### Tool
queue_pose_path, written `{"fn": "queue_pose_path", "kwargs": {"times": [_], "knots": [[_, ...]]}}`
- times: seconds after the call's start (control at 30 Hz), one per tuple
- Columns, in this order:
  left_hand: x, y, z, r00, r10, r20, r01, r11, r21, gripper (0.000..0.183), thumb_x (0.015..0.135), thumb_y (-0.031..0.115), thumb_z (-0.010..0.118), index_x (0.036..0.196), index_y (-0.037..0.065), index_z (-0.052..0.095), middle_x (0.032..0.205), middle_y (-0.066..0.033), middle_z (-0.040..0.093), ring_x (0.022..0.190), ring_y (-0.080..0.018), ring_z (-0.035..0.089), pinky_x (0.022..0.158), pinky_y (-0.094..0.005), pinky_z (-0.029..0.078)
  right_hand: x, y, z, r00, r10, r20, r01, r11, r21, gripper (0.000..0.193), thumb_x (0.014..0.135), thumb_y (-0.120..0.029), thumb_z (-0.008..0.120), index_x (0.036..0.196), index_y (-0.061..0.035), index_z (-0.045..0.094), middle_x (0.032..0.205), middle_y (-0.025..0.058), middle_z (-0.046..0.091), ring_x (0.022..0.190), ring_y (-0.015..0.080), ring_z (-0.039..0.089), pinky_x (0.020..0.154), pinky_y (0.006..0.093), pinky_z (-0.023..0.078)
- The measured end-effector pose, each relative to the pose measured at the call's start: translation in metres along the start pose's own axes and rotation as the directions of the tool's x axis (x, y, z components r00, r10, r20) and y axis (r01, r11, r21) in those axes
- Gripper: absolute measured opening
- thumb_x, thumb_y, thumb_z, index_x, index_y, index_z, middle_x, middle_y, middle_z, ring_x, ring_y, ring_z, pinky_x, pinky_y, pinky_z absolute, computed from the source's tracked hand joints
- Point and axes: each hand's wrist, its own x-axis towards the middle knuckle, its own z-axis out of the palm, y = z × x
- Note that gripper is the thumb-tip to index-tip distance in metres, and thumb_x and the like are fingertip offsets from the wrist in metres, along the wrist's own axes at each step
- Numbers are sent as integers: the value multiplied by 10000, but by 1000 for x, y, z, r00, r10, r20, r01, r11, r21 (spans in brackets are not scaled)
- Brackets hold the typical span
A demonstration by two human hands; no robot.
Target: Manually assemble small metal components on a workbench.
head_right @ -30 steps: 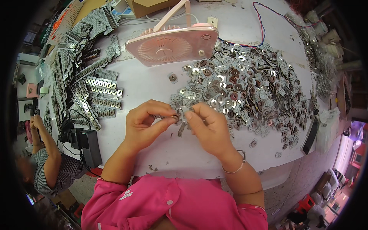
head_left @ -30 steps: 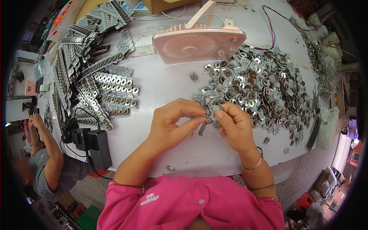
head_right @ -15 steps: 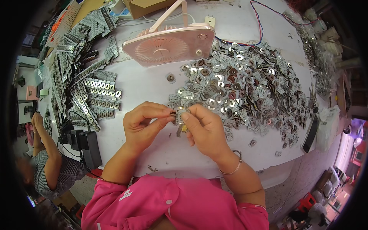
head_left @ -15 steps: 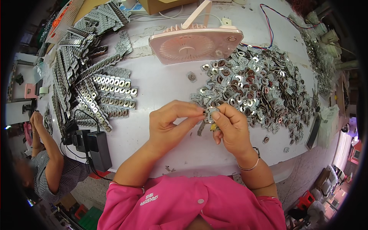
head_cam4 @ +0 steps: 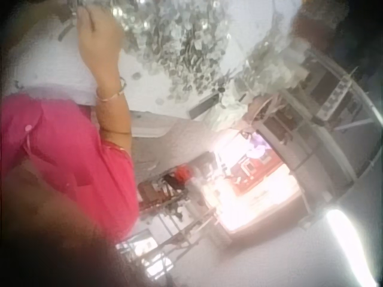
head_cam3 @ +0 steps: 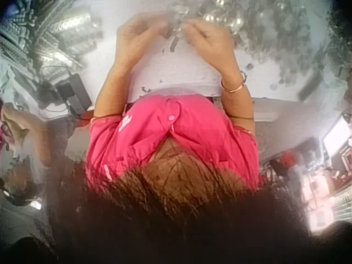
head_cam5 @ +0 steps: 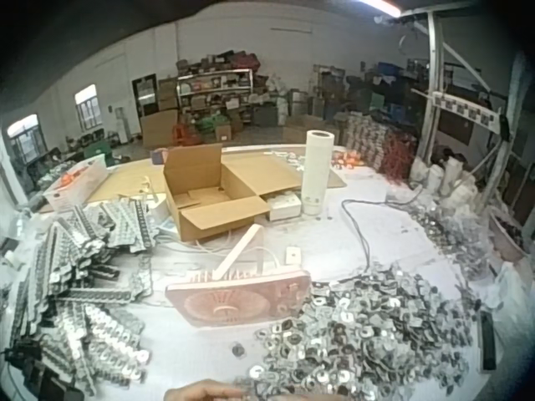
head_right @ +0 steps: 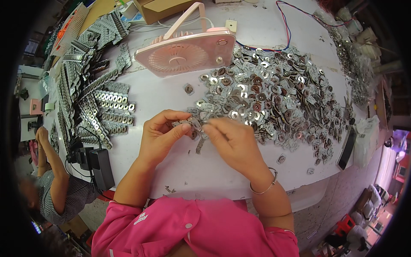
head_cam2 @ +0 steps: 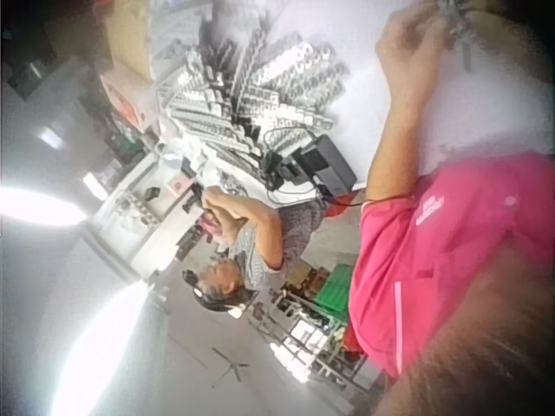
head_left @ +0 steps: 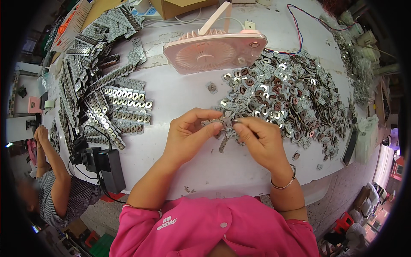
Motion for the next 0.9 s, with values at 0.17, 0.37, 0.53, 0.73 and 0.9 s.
{"fn": "queue_pose_path", "kwargs": {"times": [0.17,0.37,0.53,0.73,0.9], "knots": [[-2,7,-7,997,-73,27,71,994,78,189,844,18,751,1006,-3,656,897,-79,700,777,-125,670,696,-249,560,-2,3,-3,988,87,124,-114,967,227,187,918,-149,685,998,14,729,686,54,656,603,95,589,566,257,466],[-3,11,-17,993,-112,28,106,981,160,179,814,-8,770,958,-9,664,878,-89,706,756,-125,675,676,-248,563,-3,-3,-5,982,124,141,-163,935,314,179,917,-144,698,978,18,742,687,43,662,595,66,587,521,216,456],[-4,14,-16,989,-132,70,126,989,77,180,800,-21,777,944,-12,668,865,-91,709,748,-128,679,674,-248,564,-4,-3,-9,969,144,200,-202,929,309,178,911,-151,706,951,18,743,683,46,660,583,65,581,513,216,449],[-4,16,-16,988,-141,55,137,988,74,184,794,-29,778,943,-14,671,843,-90,709,744,-129,680,666,-252,568,-4,-6,-6,979,121,161,-164,944,287,180,909,-158,708,901,19,740,669,36,657,579,66,584,506,219,441],[-5,17,-16,976,-195,94,193,981,37,165,789,-26,779,917,-14,675,829,-102,708,731,-144,683,642,-264,573,-3,-2,-3,962,38,269,-107,964,245,174,933,-155,674,908,14,711,699,29,654,616,66,611,496,220,439]]}}
